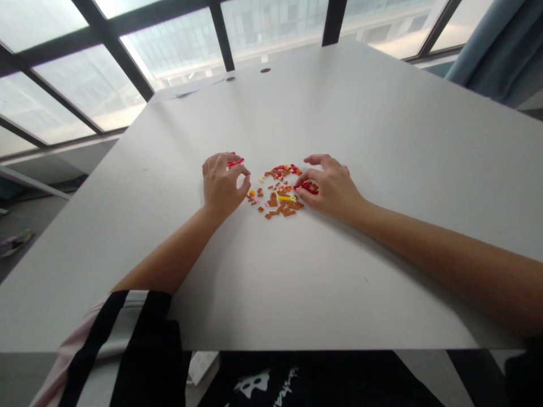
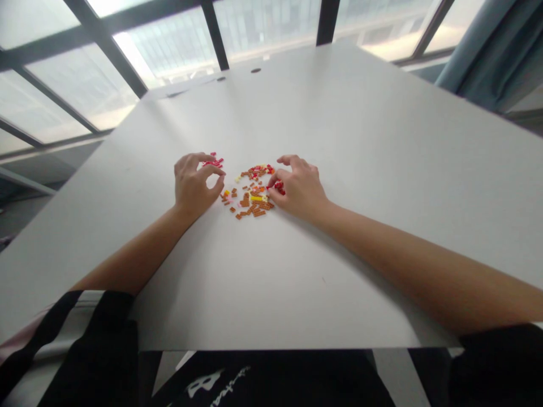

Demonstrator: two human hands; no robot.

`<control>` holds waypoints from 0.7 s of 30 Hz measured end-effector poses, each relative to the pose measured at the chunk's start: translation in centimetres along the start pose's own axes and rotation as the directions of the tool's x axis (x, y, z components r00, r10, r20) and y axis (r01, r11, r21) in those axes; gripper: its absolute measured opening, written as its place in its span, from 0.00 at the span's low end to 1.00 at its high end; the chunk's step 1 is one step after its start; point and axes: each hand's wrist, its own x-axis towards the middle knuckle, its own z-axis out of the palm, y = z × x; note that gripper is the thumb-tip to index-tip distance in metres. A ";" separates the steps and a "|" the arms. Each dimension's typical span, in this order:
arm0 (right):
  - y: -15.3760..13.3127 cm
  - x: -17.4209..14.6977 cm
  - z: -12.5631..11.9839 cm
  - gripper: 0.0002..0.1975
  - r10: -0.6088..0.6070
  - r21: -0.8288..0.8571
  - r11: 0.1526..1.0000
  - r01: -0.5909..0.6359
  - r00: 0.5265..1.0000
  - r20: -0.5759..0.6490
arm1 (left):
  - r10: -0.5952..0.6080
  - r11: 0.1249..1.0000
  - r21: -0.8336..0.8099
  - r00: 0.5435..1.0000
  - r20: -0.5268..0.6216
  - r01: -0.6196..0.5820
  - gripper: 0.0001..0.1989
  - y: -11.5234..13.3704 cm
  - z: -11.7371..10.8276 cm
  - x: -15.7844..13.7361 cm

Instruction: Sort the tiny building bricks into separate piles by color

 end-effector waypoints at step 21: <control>-0.5 0.2 -0.1 0.06 -0.189 0.284 0.940 0.191 0.981 -0.035 | 0.152 0.960 -0.246 0.987 0.047 -0.136 0.07 6.2 -0.3 -1.1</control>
